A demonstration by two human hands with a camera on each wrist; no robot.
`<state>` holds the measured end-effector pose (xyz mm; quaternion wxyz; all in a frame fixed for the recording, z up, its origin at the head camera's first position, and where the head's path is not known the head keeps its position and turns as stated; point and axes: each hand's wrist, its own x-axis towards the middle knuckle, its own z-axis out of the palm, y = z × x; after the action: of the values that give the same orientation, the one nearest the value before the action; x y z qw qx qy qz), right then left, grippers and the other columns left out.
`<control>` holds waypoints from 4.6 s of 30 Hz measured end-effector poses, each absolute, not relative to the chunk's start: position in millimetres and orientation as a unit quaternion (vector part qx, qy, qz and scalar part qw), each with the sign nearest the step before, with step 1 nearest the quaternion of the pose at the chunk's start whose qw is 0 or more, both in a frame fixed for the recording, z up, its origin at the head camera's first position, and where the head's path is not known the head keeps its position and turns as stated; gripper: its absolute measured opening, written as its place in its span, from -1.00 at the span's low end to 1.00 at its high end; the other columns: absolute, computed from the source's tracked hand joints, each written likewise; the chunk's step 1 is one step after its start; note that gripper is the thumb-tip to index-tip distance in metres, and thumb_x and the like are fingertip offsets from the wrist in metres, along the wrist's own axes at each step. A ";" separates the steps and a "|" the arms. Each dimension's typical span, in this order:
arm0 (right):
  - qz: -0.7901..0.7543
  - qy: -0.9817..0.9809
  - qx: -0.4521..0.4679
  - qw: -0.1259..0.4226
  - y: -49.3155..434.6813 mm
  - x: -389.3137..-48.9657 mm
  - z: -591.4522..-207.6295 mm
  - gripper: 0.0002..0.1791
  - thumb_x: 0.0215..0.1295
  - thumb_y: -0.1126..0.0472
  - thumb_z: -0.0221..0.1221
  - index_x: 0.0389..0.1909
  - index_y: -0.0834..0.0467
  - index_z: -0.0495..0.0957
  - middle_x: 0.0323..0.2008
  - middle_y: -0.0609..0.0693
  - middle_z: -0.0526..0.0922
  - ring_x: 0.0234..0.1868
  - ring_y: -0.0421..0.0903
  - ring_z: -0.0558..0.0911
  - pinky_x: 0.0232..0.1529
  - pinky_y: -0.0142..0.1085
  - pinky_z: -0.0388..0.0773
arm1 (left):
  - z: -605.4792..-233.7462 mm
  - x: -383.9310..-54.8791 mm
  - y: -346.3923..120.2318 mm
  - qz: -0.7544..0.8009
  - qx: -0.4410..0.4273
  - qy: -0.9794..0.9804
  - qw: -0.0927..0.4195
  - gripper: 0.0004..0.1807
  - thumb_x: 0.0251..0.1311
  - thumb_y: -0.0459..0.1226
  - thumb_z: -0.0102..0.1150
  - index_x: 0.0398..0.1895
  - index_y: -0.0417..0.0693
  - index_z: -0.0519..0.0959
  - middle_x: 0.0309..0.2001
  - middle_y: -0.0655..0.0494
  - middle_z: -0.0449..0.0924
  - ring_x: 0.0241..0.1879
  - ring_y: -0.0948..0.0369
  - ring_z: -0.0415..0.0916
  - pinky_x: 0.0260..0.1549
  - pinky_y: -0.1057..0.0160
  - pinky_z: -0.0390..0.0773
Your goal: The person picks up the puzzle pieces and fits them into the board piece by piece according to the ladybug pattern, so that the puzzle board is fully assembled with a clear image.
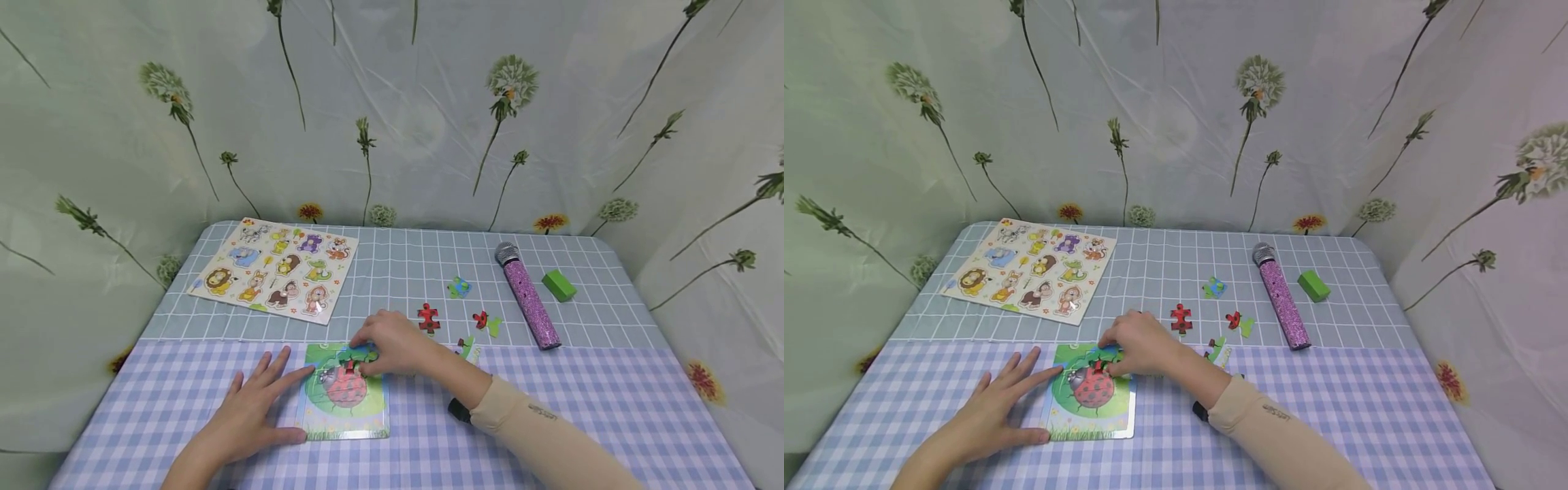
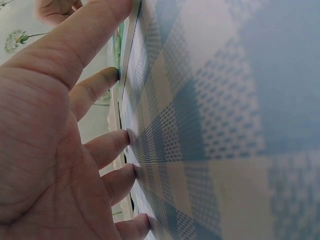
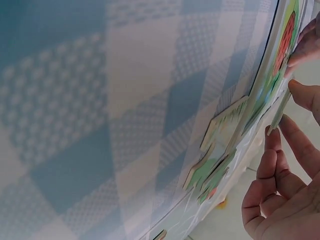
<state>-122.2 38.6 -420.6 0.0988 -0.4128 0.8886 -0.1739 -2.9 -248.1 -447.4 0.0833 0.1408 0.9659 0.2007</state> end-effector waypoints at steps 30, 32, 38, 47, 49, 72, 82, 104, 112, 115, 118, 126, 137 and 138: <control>-0.098 0.888 -0.443 0.074 13.7 -119.0 -426.9 -0.64 0.19 -0.05 0.52 0.02 -0.11 0.85 -0.05 -0.16 0.79 -0.06 -0.18 0.62 0.00 -0.34 0.53 | -447.8 -3.8 -248.8 0.197 0.142 0.966 0.084 0.09 -0.20 0.41 0.55 0.55 0.48 0.45 0.69 -0.21 0.16 0.62 -0.46 0.07 0.28 -0.78 0.10; -0.094 0.889 -0.442 0.076 12.7 -118.9 -426.5 -0.65 0.19 -0.05 0.52 0.00 -0.12 0.85 -0.06 -0.17 0.79 -0.06 -0.18 0.61 -0.02 -0.35 0.53 | -447.8 -4.1 -249.0 0.198 0.140 0.966 0.085 0.09 -0.20 0.40 0.55 0.55 0.48 0.45 0.70 -0.21 0.15 0.63 -0.46 0.06 0.29 -0.78 0.09; -0.096 0.893 -0.431 0.087 10.9 -118.1 -424.4 -0.65 0.17 -0.03 0.54 0.00 -0.12 0.85 -0.06 -0.18 0.78 -0.07 -0.19 0.59 -0.04 -0.35 0.51 | -448.4 -3.9 -249.4 0.201 0.141 0.966 0.082 0.09 -0.20 0.40 0.55 0.55 0.48 0.45 0.69 -0.22 0.16 0.62 -0.47 0.08 0.27 -0.79 0.09; -0.105 0.893 -0.430 0.083 11.1 -120.0 -427.5 -0.66 0.15 -0.05 0.56 -0.03 -0.14 0.86 -0.08 -0.21 0.78 -0.09 -0.20 0.58 -0.08 -0.36 0.47 | -448.9 -3.5 -249.7 0.199 0.145 0.966 0.080 0.09 -0.19 0.40 0.55 0.55 0.46 0.46 0.69 -0.23 0.17 0.62 -0.47 0.08 0.27 -0.78 0.11; -0.108 0.892 -0.431 0.082 11.6 -120.2 -427.6 -0.66 0.15 -0.05 0.56 -0.04 -0.14 0.86 -0.10 -0.22 0.77 -0.10 -0.21 0.57 -0.09 -0.36 0.45 | -448.9 -3.3 -249.7 0.201 0.146 0.965 0.080 0.09 -0.20 0.40 0.56 0.54 0.45 0.47 0.68 -0.23 0.17 0.62 -0.46 0.09 0.27 -0.78 0.11; -0.138 0.883 -0.438 0.096 14.5 -123.0 -425.7 -0.65 0.20 -0.09 0.58 -0.03 -0.08 0.86 -0.12 -0.19 0.80 -0.08 -0.20 0.62 -0.04 -0.37 0.52 | -449.1 -4.1 -250.3 0.211 0.147 0.963 0.079 0.08 -0.18 0.42 0.53 0.54 0.48 0.46 0.68 -0.23 0.18 0.61 -0.48 0.08 0.27 -0.79 0.08; -0.146 0.884 -0.432 0.101 14.2 -122.8 -426.4 -0.65 0.20 -0.07 0.58 -0.03 -0.08 0.86 -0.11 -0.19 0.81 -0.06 -0.20 0.63 -0.02 -0.36 0.52 | -447.4 -4.4 -249.3 0.205 0.144 0.965 0.083 0.09 -0.19 0.41 0.55 0.55 0.46 0.46 0.68 -0.23 0.18 0.61 -0.48 0.09 0.26 -0.79 0.11; -0.153 0.885 -0.434 0.074 34.6 -127.3 -424.6 -0.73 0.34 0.00 0.49 0.03 -0.12 0.82 -0.07 -0.20 0.80 0.01 -0.18 0.65 0.07 -0.21 0.55 | -443.7 -5.1 -247.2 0.191 0.150 0.967 0.077 0.14 -0.23 0.39 0.58 0.56 0.37 0.45 0.65 -0.25 0.24 0.58 -0.47 0.16 0.22 -0.78 0.19; -0.184 0.890 -0.409 0.078 57.0 -136.5 -418.8 -0.77 0.40 0.06 0.43 0.03 -0.05 0.82 -0.11 -0.14 0.79 -0.02 -0.15 0.70 0.14 -0.09 0.60 | -441.6 -5.6 -248.9 0.181 0.145 0.970 0.071 0.19 -0.17 0.44 0.53 0.60 0.24 0.40 0.65 -0.22 0.26 0.57 -0.43 0.23 0.23 -0.72 0.28; -0.195 0.896 -0.392 0.077 67.0 -141.8 -416.8 -0.78 0.40 0.08 0.43 0.02 -0.02 0.82 -0.12 -0.13 0.81 -0.04 -0.14 0.72 0.13 -0.06 0.61 | -440.2 -6.6 -248.7 0.175 0.146 0.971 0.071 0.23 -0.12 0.46 0.48 0.64 0.16 0.35 0.66 -0.22 0.24 0.57 -0.40 0.25 0.23 -0.68 0.33; -0.210 0.902 -0.370 0.075 77.8 -148.4 -414.6 -0.79 0.40 0.12 0.43 0.00 0.00 0.83 -0.15 -0.13 0.85 -0.11 -0.14 0.75 0.02 -0.12 0.62 | -438.0 -9.1 -247.4 0.170 0.152 0.971 0.070 0.25 -0.09 0.44 0.48 0.67 0.15 0.30 0.67 -0.20 0.21 0.58 -0.38 0.26 0.23 -0.66 0.35; -0.230 0.923 -0.302 0.072 111.7 -169.1 -407.8 -0.76 0.43 0.15 0.40 0.04 0.12 0.80 -0.19 -0.06 0.83 -0.27 -0.23 0.70 -0.14 -0.30 0.68 | -429.3 -20.4 -235.8 0.180 0.178 0.963 0.090 0.32 -0.25 0.23 0.69 0.70 0.31 0.25 0.73 -0.04 0.12 0.65 -0.30 0.14 0.33 -0.74 0.09; -0.209 0.951 -0.221 0.056 150.5 -192.2 -401.2 -0.68 0.41 0.11 0.40 0.10 0.13 0.77 -0.06 0.08 0.82 -0.01 0.04 0.75 0.06 -0.01 0.70 | -429.7 -36.2 -221.0 0.184 0.227 0.951 0.099 0.17 -0.13 0.20 0.67 0.65 0.40 0.34 0.72 -0.05 0.14 0.63 -0.35 0.16 0.42 -0.66 0.12; -0.209 0.953 -0.214 0.055 153.6 -193.7 -401.9 -0.67 0.42 0.11 0.40 0.12 0.13 0.76 -0.03 0.10 0.81 0.01 0.06 0.75 0.08 0.01 0.70 | -430.2 -37.2 -219.8 0.183 0.229 0.951 0.103 0.16 -0.12 0.19 0.67 0.65 0.40 0.34 0.72 -0.05 0.13 0.64 -0.35 0.15 0.43 -0.66 0.11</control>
<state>-193.7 153.6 -401.9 0.0548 -0.2135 0.9529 -0.2085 -37.2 -219.8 -430.2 0.1025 0.2285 0.9507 0.1829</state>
